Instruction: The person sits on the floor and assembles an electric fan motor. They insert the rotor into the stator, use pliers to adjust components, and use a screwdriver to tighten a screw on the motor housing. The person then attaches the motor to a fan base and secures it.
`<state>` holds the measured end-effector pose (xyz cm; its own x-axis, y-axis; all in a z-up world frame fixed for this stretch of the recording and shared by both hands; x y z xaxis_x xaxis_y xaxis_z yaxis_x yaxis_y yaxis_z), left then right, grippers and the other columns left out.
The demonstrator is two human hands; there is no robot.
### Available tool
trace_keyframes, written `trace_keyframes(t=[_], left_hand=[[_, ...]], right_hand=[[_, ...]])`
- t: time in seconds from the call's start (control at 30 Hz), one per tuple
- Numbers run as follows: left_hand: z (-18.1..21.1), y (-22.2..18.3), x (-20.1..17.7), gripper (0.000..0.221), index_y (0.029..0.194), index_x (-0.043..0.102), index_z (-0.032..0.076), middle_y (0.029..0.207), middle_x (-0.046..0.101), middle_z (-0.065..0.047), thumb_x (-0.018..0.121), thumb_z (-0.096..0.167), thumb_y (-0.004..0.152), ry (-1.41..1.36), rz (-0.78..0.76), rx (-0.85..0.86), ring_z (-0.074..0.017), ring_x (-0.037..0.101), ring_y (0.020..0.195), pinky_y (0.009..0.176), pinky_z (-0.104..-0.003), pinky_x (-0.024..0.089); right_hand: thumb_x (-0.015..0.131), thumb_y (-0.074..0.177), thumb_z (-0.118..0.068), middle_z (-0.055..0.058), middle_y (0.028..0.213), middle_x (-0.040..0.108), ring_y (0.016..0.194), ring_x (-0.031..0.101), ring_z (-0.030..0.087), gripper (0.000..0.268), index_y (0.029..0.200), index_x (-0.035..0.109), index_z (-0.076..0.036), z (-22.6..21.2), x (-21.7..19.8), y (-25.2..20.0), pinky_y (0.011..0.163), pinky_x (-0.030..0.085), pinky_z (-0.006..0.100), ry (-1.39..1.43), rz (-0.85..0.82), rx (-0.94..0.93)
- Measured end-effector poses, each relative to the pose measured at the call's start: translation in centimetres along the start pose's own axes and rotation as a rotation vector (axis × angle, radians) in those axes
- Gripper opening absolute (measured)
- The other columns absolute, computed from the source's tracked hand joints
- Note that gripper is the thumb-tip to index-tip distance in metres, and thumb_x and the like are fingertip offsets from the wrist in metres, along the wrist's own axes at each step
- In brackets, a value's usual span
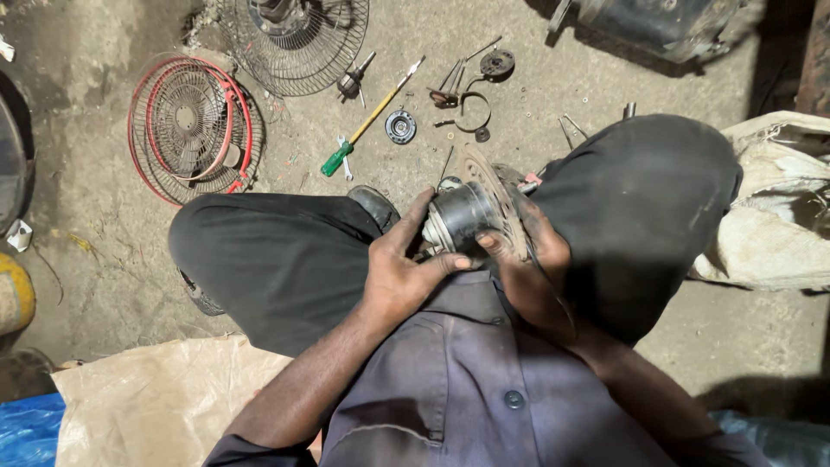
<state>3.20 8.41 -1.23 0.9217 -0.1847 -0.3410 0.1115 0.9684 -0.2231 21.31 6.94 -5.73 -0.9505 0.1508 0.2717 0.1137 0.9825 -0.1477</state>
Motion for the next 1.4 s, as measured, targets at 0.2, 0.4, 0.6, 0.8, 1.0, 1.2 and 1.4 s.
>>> trace_keyframes(t=[0.2,0.4,0.6,0.8,1.0,1.2,1.4], left_hand=[[0.2,-0.3,0.0,0.097,0.155,0.041,-0.002,0.136,0.067,-0.021,0.092,0.024,0.076,0.102,-0.027,0.06,-0.0264,0.067,0.126,0.104,-0.035,0.056],[0.6,-0.4,-0.2,0.093,0.155,0.041,-0.002,0.146,0.059,-0.025,0.089,0.031,0.083,0.188,-0.017,0.191,-0.0337,0.062,0.135,0.11,-0.039,0.053],[1.7,0.1,0.1,0.094,0.155,0.041,-0.001,0.144,0.056,-0.023,0.088,0.036,0.082,0.222,-0.036,0.276,-0.0348,0.06,0.134,0.112,-0.041,0.05],[2.7,0.8,0.6,0.096,0.156,0.042,0.002,0.145,0.053,-0.021,0.09,0.037,0.081,0.228,-0.028,0.332,-0.0347,0.058,0.135,0.112,-0.041,0.05],[3.0,0.7,0.4,0.095,0.158,0.038,0.004,0.152,0.05,-0.026,0.088,0.032,0.083,0.238,-0.062,0.379,-0.0401,0.052,0.143,0.116,-0.043,0.047],[3.0,0.5,0.4,0.102,0.155,0.036,0.004,0.146,0.055,-0.026,0.091,0.037,0.076,0.296,-0.022,0.309,-0.0393,0.055,0.137,0.112,-0.044,0.048],[4.5,-0.4,0.9,0.103,0.154,0.037,0.003,0.146,0.055,-0.025,0.089,0.046,0.076,0.37,0.023,0.358,-0.0408,0.056,0.133,0.109,-0.047,0.049]], right_hand=[[0.082,0.089,-0.005,0.012,0.131,0.068,0.117,0.064,0.016,0.062,0.143,0.054,0.008,0.2,-0.4,-0.6,0.103,0.051,0.027,-0.173,0.015,-0.036],[0.082,0.09,-0.007,0.013,0.134,0.068,0.12,0.063,0.016,0.064,0.144,0.053,0.008,0.0,-0.6,-0.7,0.106,0.05,0.028,-0.195,0.017,-0.106],[0.08,0.095,-0.014,0.011,0.13,0.067,0.117,0.062,0.014,0.057,0.142,0.055,0.007,-0.1,-0.8,-0.7,0.104,0.051,0.027,-0.112,-0.001,-0.109],[0.072,0.102,-0.014,0.009,0.122,0.07,0.109,0.063,0.013,0.041,0.135,0.058,0.006,-1.2,-1.1,-0.2,0.099,0.051,0.026,-0.087,-0.005,-0.088],[0.07,0.103,-0.014,0.007,0.122,0.069,0.11,0.061,0.012,0.042,0.137,0.057,0.005,-1.7,-0.9,0.2,0.1,0.049,0.025,-0.054,-0.057,-0.125],[0.072,0.102,-0.017,0.007,0.123,0.068,0.111,0.06,0.013,0.044,0.138,0.057,0.005,-1.2,-1.1,0.0,0.1,0.05,0.027,-0.062,-0.027,-0.098],[0.075,0.098,-0.022,0.013,0.132,0.066,0.118,0.064,0.023,0.055,0.14,0.054,0.005,0.1,-0.9,0.8,0.105,0.052,0.039,0.461,-0.043,0.139]])
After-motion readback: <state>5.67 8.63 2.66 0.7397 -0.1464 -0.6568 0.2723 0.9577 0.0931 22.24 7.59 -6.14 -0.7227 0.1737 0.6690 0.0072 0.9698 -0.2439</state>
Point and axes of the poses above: each hand's wrist, its own y-axis towards the middle knuckle, its own x-axis out of the palm, z = x × y, the point moved 4 cm from there along y, towards the middle knuckle
